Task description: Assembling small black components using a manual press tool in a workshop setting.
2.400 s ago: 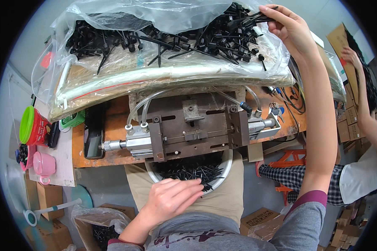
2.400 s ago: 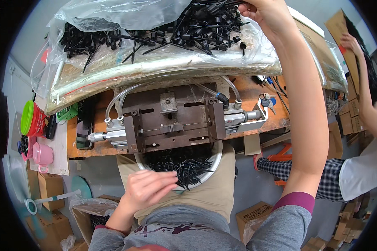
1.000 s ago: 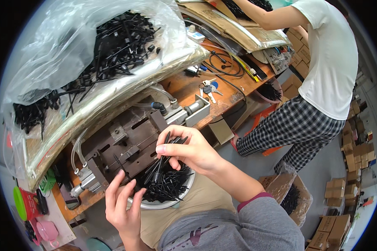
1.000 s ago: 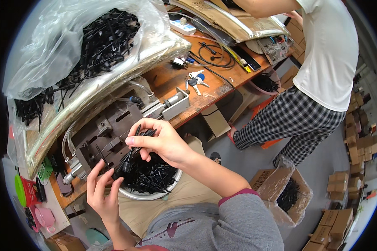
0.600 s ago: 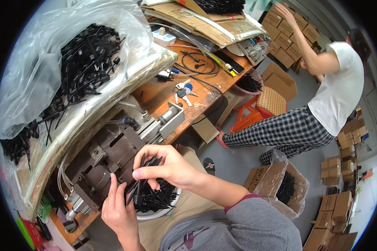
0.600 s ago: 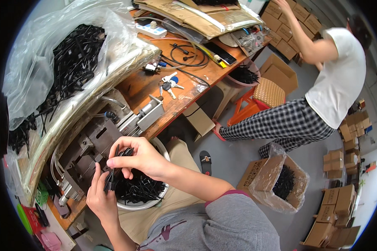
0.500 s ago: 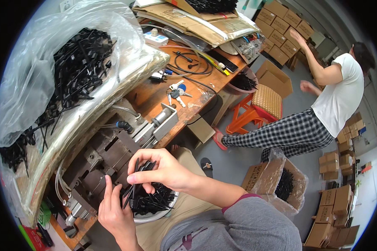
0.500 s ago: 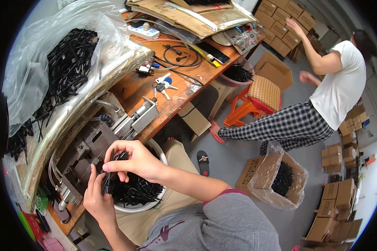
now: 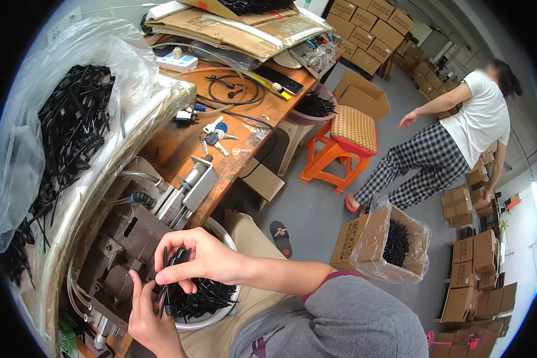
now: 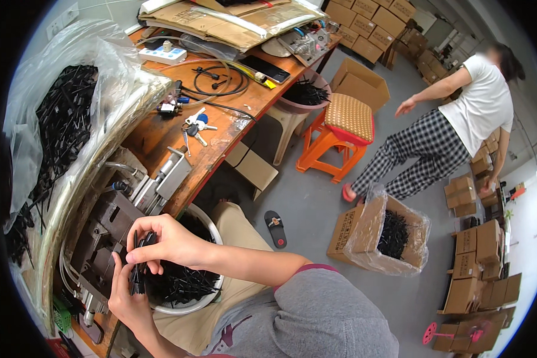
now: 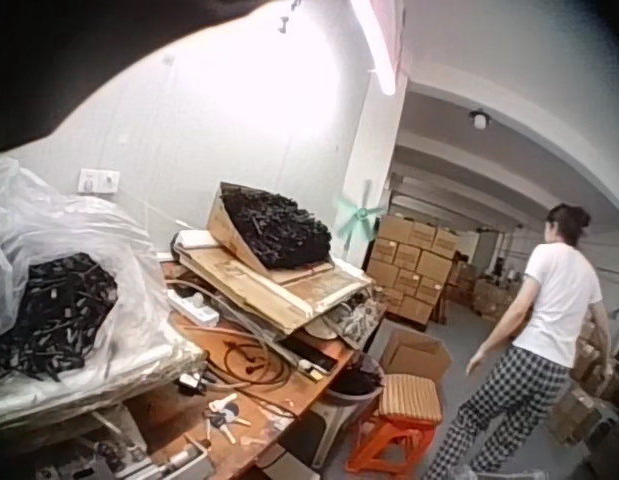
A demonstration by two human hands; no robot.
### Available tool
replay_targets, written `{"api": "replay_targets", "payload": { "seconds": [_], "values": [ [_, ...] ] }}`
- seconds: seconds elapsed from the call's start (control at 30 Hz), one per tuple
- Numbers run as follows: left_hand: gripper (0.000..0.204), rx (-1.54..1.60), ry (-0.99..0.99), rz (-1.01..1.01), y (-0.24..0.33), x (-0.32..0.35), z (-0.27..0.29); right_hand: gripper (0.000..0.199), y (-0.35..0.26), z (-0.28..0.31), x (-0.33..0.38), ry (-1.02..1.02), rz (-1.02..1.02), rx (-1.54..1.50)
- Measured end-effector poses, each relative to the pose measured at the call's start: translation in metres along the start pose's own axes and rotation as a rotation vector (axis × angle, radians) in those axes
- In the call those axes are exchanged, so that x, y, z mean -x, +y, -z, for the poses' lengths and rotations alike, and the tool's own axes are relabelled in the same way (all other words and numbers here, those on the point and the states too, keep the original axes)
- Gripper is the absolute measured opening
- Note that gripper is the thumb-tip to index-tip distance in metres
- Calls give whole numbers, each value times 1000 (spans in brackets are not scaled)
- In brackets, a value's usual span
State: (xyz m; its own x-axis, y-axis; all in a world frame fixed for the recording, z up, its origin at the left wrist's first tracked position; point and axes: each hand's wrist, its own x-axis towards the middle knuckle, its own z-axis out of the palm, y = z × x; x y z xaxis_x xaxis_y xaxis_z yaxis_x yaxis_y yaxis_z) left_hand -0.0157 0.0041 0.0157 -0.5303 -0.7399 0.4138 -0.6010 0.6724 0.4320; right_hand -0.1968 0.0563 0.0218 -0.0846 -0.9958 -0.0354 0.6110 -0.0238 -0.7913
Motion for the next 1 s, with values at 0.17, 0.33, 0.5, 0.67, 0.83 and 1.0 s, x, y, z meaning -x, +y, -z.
{"api": "replay_targets", "payload": {
  "seconds": [0.17,0.33,0.5,0.67,0.83,1.0],
  "values": [
    [31,-30,-37,6,1,-1,4,18,-1,-2,1,-4,19,-11],
    [31,7,-30,-56,-9,2,1,18,-1,-5,5,-12,43,1],
    [33,-3,-18,-79,-12,2,1,18,-1,-5,7,-8,74,-5],
    [39,205,-240,127,-14,13,17,17,-2,-5,10,5,79,-6],
    [21,208,-388,-102,11,20,48,18,-4,-2,13,29,114,0],
    [20,208,-455,-87,8,27,48,19,-5,-3,13,25,125,5]
  ]
}}
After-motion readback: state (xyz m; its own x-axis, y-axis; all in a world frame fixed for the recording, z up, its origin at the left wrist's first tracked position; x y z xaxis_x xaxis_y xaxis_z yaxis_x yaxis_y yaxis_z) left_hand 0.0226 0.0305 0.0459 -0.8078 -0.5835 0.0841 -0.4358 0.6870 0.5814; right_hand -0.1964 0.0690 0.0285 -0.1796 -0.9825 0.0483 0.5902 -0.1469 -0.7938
